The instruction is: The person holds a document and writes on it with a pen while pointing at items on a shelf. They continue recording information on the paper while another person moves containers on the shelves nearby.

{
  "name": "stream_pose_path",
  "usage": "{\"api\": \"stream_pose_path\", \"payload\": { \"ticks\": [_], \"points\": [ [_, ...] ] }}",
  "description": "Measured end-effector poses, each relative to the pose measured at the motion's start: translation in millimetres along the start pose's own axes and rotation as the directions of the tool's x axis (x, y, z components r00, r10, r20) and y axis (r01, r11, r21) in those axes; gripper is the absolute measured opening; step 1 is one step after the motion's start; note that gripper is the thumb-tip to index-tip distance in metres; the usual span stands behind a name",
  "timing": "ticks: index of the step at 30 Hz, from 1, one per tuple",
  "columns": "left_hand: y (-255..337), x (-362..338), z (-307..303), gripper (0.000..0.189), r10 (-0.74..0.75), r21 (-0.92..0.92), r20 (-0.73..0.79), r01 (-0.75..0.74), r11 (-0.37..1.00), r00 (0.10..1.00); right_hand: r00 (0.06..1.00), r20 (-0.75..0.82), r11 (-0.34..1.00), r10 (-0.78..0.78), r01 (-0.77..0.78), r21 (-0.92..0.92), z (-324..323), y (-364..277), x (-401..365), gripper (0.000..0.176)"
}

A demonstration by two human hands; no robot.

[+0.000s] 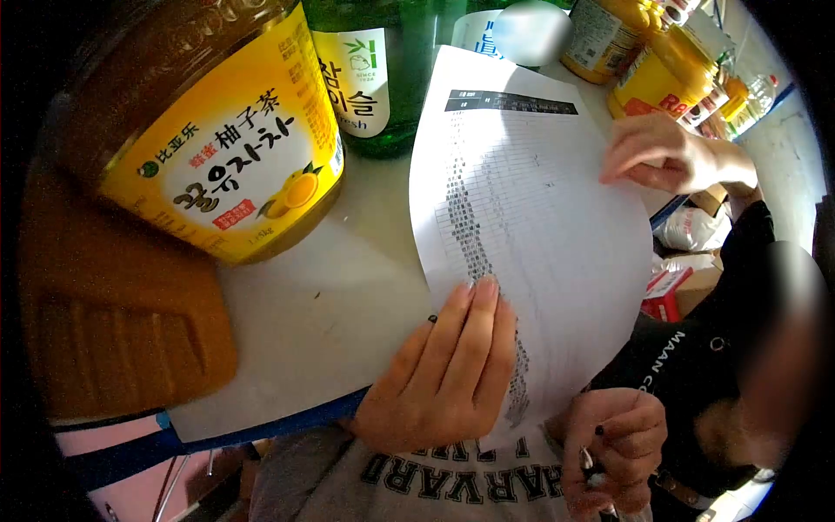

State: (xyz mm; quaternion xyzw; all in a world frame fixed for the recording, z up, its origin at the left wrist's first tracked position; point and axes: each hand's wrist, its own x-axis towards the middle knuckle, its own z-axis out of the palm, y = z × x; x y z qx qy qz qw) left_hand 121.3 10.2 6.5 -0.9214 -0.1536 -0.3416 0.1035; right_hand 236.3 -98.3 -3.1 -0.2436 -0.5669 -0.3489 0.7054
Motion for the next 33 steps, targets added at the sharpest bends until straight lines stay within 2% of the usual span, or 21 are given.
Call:
{"api": "stream_pose_path", "payload": {
  "ticks": [5, 9, 17, 18, 19, 33],
  "points": [
    [1.3, 2.6, 1.7, 0.016, 0.025, 0.037, -0.031, -0.024, 0.999, 0.999, 0.997, -0.045, 0.996, -0.068, 0.070, 0.062, 2.4, -5.8, -2.0, 0.025],
    [5.0, 5.1, -1.4, 0.017, 0.061, 0.038, -0.011, -0.060, 0.997, 0.998, 1.000, 0.020, 0.999, -0.011, 0.010, 0.034, 0.7, -13.3, 1.4, 0.022],
    [7.0, 5.9, -5.3, 0.016, 0.079, 0.085, -0.040, -0.075, 0.994, 0.996, 0.996, 0.086, 0.999, -0.008, 0.005, 0.033, 0.4, -21.7, 6.4, 0.018],
    [4.6, -1.1, -2.2, 0.016, 0.076, 0.082, -0.048, -0.072, 0.994, 0.996, 0.998, 0.050, 0.999, 0.041, -0.041, -0.001, 10.1, -24.8, 3.7, 0.024],
    [4.3, -1.8, -2.3, 0.016, 0.079, 0.081, -0.052, -0.074, 0.994, 0.996, 0.999, 0.012, 0.998, 0.031, -0.032, 0.045, 13.6, -26.1, 0.8, 0.024],
    [2.2, -6.4, -6.2, 0.015, 0.081, 0.090, -0.101, -0.072, 0.993, 0.992, 0.993, 0.104, 0.998, 0.049, -0.052, 0.025, 8.1, -49.6, -13.3, 0.022]
  ]
}}
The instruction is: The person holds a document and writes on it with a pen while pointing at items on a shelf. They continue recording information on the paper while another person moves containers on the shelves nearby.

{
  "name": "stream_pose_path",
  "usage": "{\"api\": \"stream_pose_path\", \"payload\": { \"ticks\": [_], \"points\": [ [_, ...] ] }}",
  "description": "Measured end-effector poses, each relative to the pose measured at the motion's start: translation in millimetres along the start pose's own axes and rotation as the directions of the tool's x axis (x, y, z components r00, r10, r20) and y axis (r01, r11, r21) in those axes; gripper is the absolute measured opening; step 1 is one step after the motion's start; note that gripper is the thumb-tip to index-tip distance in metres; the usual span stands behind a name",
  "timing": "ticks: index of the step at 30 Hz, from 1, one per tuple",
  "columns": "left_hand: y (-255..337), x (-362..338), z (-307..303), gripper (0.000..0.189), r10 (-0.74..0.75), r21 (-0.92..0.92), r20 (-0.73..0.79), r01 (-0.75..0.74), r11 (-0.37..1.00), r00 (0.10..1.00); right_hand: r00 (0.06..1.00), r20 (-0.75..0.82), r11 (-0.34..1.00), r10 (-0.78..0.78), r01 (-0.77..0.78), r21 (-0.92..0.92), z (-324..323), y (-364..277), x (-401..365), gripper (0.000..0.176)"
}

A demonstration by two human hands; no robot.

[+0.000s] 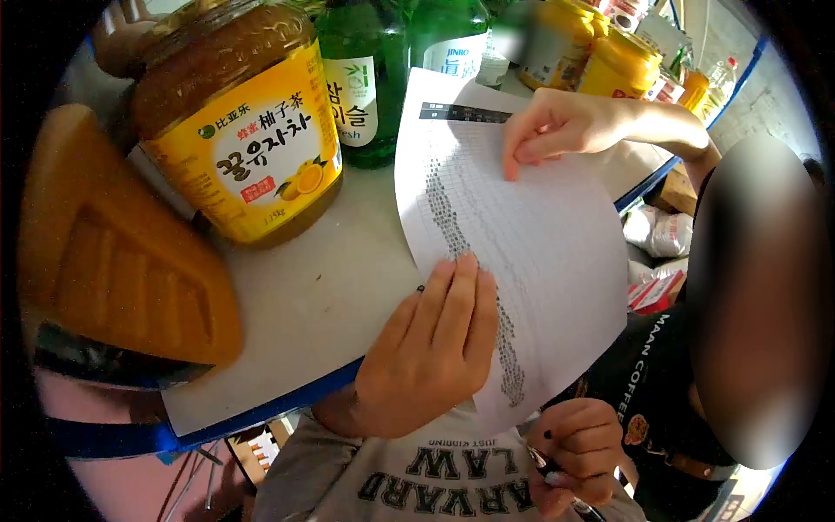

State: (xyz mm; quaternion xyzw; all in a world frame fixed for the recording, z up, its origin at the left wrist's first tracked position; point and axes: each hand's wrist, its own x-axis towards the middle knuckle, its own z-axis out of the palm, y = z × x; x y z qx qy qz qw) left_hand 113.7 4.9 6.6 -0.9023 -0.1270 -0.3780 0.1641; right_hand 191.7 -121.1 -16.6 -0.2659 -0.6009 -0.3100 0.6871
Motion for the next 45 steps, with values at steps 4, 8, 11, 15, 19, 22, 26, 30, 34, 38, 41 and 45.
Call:
{"api": "stream_pose_path", "payload": {
  "ticks": [4, 8, 11, 15, 19, 22, 26, 30, 34, 38, 41, 45],
  "points": [
    [-0.8, 0.9, -0.4, 0.016, 0.002, -0.025, 0.015, -0.001, 1.000, 1.000, 1.000, 0.010, 1.000, 0.000, 0.000, -0.002, 0.0, -5.0, -0.7, 0.021],
    [-0.8, -0.4, 1.8, 0.016, 0.009, -0.028, 0.005, -0.009, 1.000, 1.000, 0.999, 0.027, 1.000, 0.017, -0.017, -0.003, 0.7, -4.8, -1.8, 0.021],
    [-0.4, -0.2, 1.0, 0.017, 0.007, -0.051, 0.020, -0.006, 0.999, 1.000, 0.999, 0.035, 1.000, 0.027, -0.027, 0.000, -1.2, -3.4, -1.6, 0.020],
    [0.8, 0.7, 2.7, 0.018, -0.002, -0.061, 0.026, 0.003, 0.998, 1.000, 0.998, 0.057, 0.999, 0.032, -0.033, 0.001, -1.4, -2.6, -3.9, 0.019],
    [3.6, 4.0, 6.9, 0.019, 0.000, -0.058, 0.027, 0.002, 0.998, 1.000, 0.995, 0.079, 0.998, 0.055, -0.055, -0.008, -4.6, 0.9, -4.0, 0.019],
    [3.8, 5.5, 7.8, 0.019, 0.001, -0.061, 0.025, 0.001, 0.998, 1.000, 0.994, 0.092, 0.998, 0.064, -0.064, -0.008, -5.9, 3.2, -4.2, 0.018],
    [3.3, 6.3, 8.9, 0.019, 0.013, -0.055, 0.018, -0.012, 0.998, 1.000, 0.992, 0.105, 0.998, 0.067, -0.068, -0.002, -7.1, 4.9, -4.0, 0.018],
    [3.4, 7.4, 8.2, 0.018, 0.018, -0.045, 0.021, -0.017, 0.999, 1.000, 0.991, 0.117, 0.998, 0.064, -0.065, 0.006, -5.3, 7.0, -3.6, 0.017],
    [1.2, 6.3, 8.2, 0.018, 0.020, -0.058, 0.033, -0.018, 0.998, 0.999, 0.989, 0.131, 0.998, 0.066, -0.067, 0.002, -2.6, 9.1, -0.7, 0.016],
    [1.9, 5.7, 7.8, 0.018, 0.019, -0.036, 0.028, -0.018, 0.999, 0.999, 0.988, 0.142, 0.998, 0.054, -0.057, 0.016, 2.4, 18.4, 5.7, 0.016],
    [1.0, 4.6, 7.4, 0.018, 0.026, -0.024, 0.023, -0.025, 0.999, 0.999, 0.989, 0.142, 0.998, 0.043, -0.048, 0.029, 4.3, 15.6, 4.0, 0.015],
    [-0.3, 2.7, 5.2, 0.019, 0.017, -0.038, 0.022, -0.016, 0.999, 1.000, 0.987, 0.154, 0.999, 0.038, -0.042, 0.024, 9.0, 10.8, 0.1, 0.015]
  ]
}}
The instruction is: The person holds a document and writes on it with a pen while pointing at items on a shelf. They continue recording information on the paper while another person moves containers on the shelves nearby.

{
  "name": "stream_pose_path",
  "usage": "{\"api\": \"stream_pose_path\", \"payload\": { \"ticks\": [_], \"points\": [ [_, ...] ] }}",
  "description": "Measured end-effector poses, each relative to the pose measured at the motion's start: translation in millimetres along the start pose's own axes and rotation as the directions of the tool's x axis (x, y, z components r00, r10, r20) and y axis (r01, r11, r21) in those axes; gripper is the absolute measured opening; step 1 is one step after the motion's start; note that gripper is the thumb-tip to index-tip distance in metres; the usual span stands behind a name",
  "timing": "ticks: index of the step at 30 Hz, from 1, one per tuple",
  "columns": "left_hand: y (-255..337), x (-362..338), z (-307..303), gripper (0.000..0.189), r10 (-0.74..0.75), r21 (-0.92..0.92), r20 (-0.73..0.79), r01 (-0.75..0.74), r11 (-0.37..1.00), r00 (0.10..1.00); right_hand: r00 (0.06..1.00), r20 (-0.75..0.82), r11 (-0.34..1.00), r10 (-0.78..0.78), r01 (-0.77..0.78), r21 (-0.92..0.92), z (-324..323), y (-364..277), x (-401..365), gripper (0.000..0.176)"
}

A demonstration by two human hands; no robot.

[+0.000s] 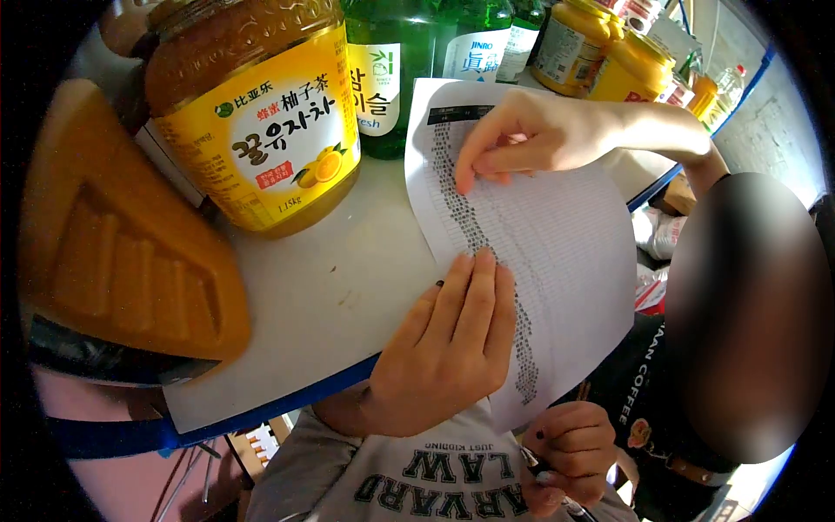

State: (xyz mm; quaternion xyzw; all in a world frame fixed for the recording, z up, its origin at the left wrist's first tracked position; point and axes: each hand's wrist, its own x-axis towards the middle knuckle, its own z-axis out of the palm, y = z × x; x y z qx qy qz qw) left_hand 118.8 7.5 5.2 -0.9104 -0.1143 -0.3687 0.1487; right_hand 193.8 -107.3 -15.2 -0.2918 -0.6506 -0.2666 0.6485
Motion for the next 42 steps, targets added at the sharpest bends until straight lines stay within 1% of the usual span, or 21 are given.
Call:
{"api": "stream_pose_path", "payload": {
  "ticks": [9, 16, 17, 20, 23, 25, 26, 27, 28, 29, 30, 31, 32, 34, 36, 37, 38, 40, 42],
  "points": [
    [-7.3, -3.5, 10.9, 0.019, 0.027, 0.009, -0.033, -0.026, 1.000, 0.999, 1.000, 0.025, 1.000, 0.014, -0.014, -0.001, 3.0, 2.5, -4.3, 0.013],
    [-30.8, -24.0, 23.7, 0.018, 0.063, -0.009, -0.077, -0.064, 0.998, 0.995, 0.998, 0.056, 0.999, 0.035, -0.033, -0.043, 16.8, -3.6, -17.3, 0.012],
    [-8.6, -5.6, 2.3, 0.018, 0.033, 0.001, -0.036, -0.033, 0.999, 0.999, 0.996, 0.048, 0.997, 0.070, -0.068, -0.031, -2.6, -12.6, -2.2, 0.012],
    [-7.8, -5.2, 2.1, 0.018, 0.027, 0.012, -0.039, -0.027, 1.000, 0.999, 0.996, 0.046, 0.996, 0.076, -0.074, -0.054, -3.4, -17.3, -3.9, 0.012],
    [-7.4, -4.8, 2.2, 0.018, 0.022, 0.005, -0.035, -0.022, 1.000, 0.999, 0.996, -0.089, 0.993, 0.020, -0.030, -0.111, 3.0, -10.7, -15.0, 0.021],
    [-6.5, -4.5, 1.7, 0.018, 0.006, -0.012, -0.029, -0.006, 1.000, 1.000, 0.995, -0.072, 0.963, 0.070, -0.086, -0.255, -0.9, -10.7, -13.8, 0.024],
    [-7.0, -4.1, 1.4, 0.018, 0.010, -0.022, -0.023, -0.011, 1.000, 1.000, 0.989, -0.020, 0.915, 0.148, -0.145, -0.376, -11.3, -12.5, -9.1, 0.024],
    [-8.0, -3.8, 0.8, 0.018, 0.015, -0.031, -0.017, -0.016, 0.999, 1.000, 0.978, -0.052, 0.863, 0.200, -0.201, -0.464, -24.8, -8.3, -12.8, 0.023],
    [-8.3, -3.5, 0.5, 0.018, 0.020, -0.040, -0.010, -0.020, 0.999, 1.000, 0.964, -0.083, 0.799, 0.252, -0.256, -0.544, -38.4, -4.1, -16.4, 0.023],
    [-7.6, -3.9, 0.1, 0.019, 0.005, -0.048, 0.001, -0.005, 0.999, 1.000, 0.931, -0.217, 0.749, 0.293, -0.364, -0.553, -50.0, 5.1, -18.8, 0.025],
    [-6.4, -4.8, 0.0, 0.021, -0.010, -0.056, 0.010, 0.011, 0.998, 1.000, 0.879, -0.346, 0.698, 0.327, -0.472, -0.538, -61.5, 14.3, -21.1, 0.030],
    [-5.3, -5.5, 0.1, 0.024, -0.025, -0.064, 0.020, 0.027, 0.998, 0.999, 0.794, -0.417, 0.507, 0.442, -0.605, -0.614, -72.5, 18.8, -14.3, 0.040],
    [-4.5, -5.6, 0.2, 0.023, -0.032, -0.060, 0.014, 0.033, 0.998, 0.999, 0.761, -0.407, 0.394, 0.506, -0.623, -0.675, -81.9, 26.7, -10.9, 0.039],
    [-3.9, -6.2, 0.1, 0.023, -0.044, -0.048, 0.003, 0.044, 0.998, 0.999, 0.691, -0.446, 0.480, 0.569, -0.719, -0.502, -92.2, 45.0, -15.5, 0.038],
    [-3.8, -4.9, -2.5, 0.022, -0.054, -0.063, 0.018, 0.055, 0.997, 0.998, 0.456, -0.512, 0.327, 0.728, -0.887, -0.325, -103.1, 48.3, -24.8, 0.036],
    [-3.7, -4.5, -3.9, 0.022, -0.056, -0.070, 0.027, 0.058, 0.996, 0.998, 0.485, -0.423, 0.285, 0.766, -0.845, -0.452, -110.6, 48.7, -25.5, 0.034],
    [-4.9, -4.4, -3.6, 0.022, -0.029, -0.056, 0.014, 0.030, 0.998, 0.999, 0.559, -0.350, 0.288, 0.752, -0.756, -0.588, -115.7, 54.5, -28.5, 0.035],
    [-7.6, -4.9, -1.4, 0.022, 0.027, -0.028, -0.006, -0.027, 0.999, 1.000, 0.568, -0.304, 0.329, 0.765, -0.749, -0.574, -118.1, 60.9, -30.7, 0.032],
    [-6.2, -4.9, -1.8, 0.021, 0.010, -0.027, -0.007, -0.011, 1.000, 1.000, 0.425, -0.424, 0.218, 0.800, -0.864, -0.454, -113.8, 57.3, -20.6, 0.031]
  ]
}}
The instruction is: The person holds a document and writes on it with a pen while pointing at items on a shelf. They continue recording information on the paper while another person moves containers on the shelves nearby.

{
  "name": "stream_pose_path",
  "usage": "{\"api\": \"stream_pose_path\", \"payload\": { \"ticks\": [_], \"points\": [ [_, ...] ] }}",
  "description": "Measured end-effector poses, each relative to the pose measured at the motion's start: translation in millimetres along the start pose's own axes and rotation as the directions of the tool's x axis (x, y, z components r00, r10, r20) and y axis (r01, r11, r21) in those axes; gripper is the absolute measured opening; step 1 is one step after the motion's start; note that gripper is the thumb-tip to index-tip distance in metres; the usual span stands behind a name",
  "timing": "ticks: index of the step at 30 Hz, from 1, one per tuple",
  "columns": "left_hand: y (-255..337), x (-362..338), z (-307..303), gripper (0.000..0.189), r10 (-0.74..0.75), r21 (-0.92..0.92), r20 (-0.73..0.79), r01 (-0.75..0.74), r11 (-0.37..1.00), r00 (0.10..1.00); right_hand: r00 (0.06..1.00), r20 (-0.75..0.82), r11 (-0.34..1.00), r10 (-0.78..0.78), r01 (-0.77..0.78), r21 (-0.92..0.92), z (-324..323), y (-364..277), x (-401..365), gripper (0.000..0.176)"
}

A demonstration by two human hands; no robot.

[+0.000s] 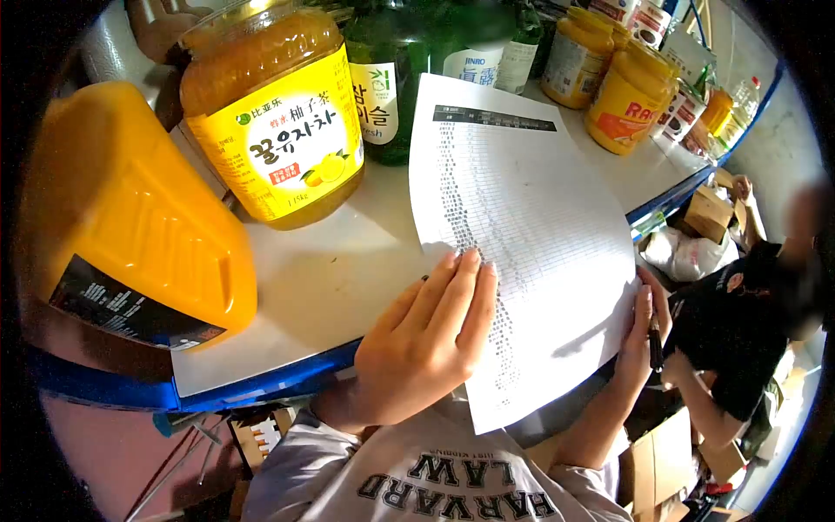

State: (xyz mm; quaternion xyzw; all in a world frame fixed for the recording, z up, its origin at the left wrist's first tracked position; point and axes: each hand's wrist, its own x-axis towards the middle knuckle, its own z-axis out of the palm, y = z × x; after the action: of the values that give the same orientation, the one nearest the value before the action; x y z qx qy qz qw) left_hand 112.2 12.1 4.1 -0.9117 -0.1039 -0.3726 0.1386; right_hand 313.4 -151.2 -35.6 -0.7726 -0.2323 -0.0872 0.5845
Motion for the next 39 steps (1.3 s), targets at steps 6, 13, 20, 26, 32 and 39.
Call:
{"api": "stream_pose_path", "payload": {
  "ticks": [6, 13, 20, 26, 32, 39],
  "points": [
    [4.6, 2.9, 0.6, 0.018, -0.064, 0.002, -0.019, 0.064, 0.998, 0.998, 0.916, -0.257, 0.895, -0.307, 0.370, 0.250, -4.2, -4.8, 40.1, 0.053],
    [6.8, 2.9, 5.6, 0.015, -0.068, 0.029, -0.040, 0.069, 0.997, 0.997, 0.745, 0.594, 0.901, -0.302, 0.021, 0.432, 45.2, -122.2, 50.4, 0.025],
    [9.7, 6.8, 2.3, 0.013, -0.125, -0.021, 0.031, 0.126, 0.992, 0.992, 0.643, 0.713, 0.958, -0.281, 0.143, 0.249, 124.8, -127.2, 67.0, 0.037],
    [8.2, 10.3, -0.3, 0.012, -0.136, -0.061, 0.118, 0.144, 0.988, 0.984, 0.709, 0.647, 0.958, -0.280, 0.162, 0.237, 133.4, -117.4, 73.6, 0.048],
    [2.0, 10.2, 5.9, 0.019, -0.047, 0.016, 0.045, 0.046, 0.999, 0.998, 0.724, 0.597, 0.934, -0.347, 0.324, 0.149, 126.9, -99.7, 85.4, 0.045],
    [6.1, 21.2, -12.1, 0.020, -0.110, -0.004, 0.282, 0.116, 0.993, 0.953, 0.723, 0.610, 0.940, -0.326, 0.317, 0.128, 126.7, -95.9, 92.4, 0.039]
  ]
}}
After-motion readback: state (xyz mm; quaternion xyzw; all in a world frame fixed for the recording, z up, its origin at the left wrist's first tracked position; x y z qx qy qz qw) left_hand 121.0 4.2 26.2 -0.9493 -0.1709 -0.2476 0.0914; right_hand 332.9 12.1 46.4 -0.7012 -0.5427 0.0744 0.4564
